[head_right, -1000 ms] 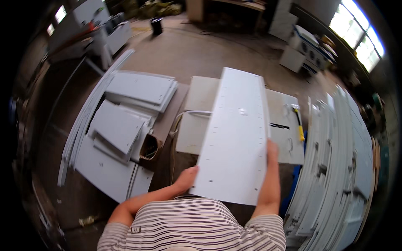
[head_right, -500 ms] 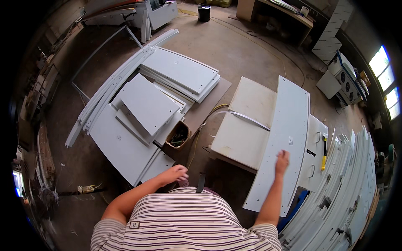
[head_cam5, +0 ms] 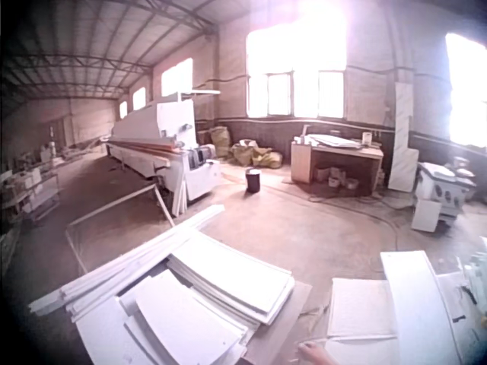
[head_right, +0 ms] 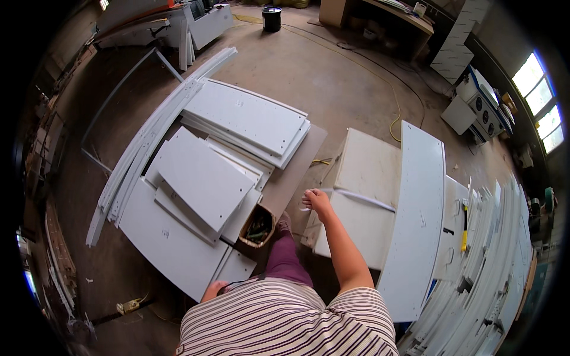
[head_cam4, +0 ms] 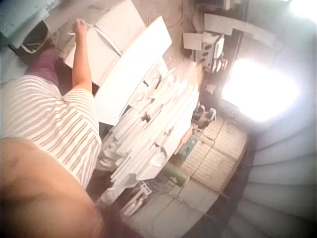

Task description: The person repeatedly picks up white rectangular panels from a pile, places them on a workbench, and secures them with a white strap. The person then carries the strapped panels to a stack and places them on top. This cycle repeats throughout the clip.

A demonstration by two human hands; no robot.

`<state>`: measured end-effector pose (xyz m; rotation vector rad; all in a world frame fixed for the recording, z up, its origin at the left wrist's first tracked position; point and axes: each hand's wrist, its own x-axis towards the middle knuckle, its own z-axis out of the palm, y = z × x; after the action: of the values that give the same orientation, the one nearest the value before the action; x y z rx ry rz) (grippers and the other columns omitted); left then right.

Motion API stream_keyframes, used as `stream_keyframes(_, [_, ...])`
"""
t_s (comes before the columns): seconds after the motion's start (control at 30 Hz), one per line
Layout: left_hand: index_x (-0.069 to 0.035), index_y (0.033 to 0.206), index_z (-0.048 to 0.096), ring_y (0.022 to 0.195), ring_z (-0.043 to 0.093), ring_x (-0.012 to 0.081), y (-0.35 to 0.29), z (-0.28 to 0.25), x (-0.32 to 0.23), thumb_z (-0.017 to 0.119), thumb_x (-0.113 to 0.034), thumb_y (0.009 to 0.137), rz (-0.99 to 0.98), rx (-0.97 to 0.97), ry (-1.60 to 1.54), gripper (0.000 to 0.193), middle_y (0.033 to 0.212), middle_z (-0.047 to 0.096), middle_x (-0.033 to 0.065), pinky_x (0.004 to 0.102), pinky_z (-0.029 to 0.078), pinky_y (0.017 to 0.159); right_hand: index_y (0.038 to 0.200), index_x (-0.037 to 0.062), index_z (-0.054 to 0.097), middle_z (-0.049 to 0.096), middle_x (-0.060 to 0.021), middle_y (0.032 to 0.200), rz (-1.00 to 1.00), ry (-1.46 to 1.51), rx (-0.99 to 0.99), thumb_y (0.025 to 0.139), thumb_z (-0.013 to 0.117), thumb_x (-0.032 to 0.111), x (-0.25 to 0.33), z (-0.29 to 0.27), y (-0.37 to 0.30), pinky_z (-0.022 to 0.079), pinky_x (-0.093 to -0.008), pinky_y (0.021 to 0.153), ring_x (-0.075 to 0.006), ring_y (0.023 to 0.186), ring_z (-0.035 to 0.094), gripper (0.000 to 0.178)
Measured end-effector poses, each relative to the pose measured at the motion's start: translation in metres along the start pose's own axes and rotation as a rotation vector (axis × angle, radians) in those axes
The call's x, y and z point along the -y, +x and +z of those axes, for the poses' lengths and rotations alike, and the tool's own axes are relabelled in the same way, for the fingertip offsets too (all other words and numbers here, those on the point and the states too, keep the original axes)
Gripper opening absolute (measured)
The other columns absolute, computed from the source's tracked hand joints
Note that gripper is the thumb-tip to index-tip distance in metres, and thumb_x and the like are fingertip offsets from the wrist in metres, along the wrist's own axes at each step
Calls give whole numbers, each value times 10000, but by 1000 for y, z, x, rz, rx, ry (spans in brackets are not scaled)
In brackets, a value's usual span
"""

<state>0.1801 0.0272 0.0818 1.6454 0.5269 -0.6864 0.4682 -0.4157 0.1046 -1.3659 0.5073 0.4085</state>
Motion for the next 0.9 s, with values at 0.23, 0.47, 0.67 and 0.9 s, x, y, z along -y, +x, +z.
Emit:
stream_keyframes(0.23, [3,954,587,812,595,137,49,-7,-42,504,-215,898,-267,-41,-70,240,874,642,94,251,449,707,952,64,545,624,-42,826,20,129,-159,903,527,228,30,-26,251,473,-240,576,-114,672,587,173])
stream_keyframes(0.47, [-2,962,590,837,599,137,79,7,-111,497,-255,913,-508,-192,-209,274,884,642,84,258,458,734,1047,59,548,591,-52,909,80,-15,-249,872,545,265,53,-54,458,484,-319,680,-160,788,574,270])
stream_keyframes(0.67, [-7,968,592,857,602,138,63,44,-135,491,-290,926,-592,-312,-329,304,893,643,75,264,466,757,1229,-51,446,588,-146,1021,-85,-187,-392,825,610,241,40,-41,579,452,-362,748,-216,896,552,525])
stream_keyframes(0.9, [-12,976,595,882,605,139,60,55,-133,484,-330,941,-566,-295,-376,339,904,644,65,272,474,785,987,58,596,590,-36,856,67,180,-326,803,680,315,47,-61,605,432,-308,664,-148,724,531,327])
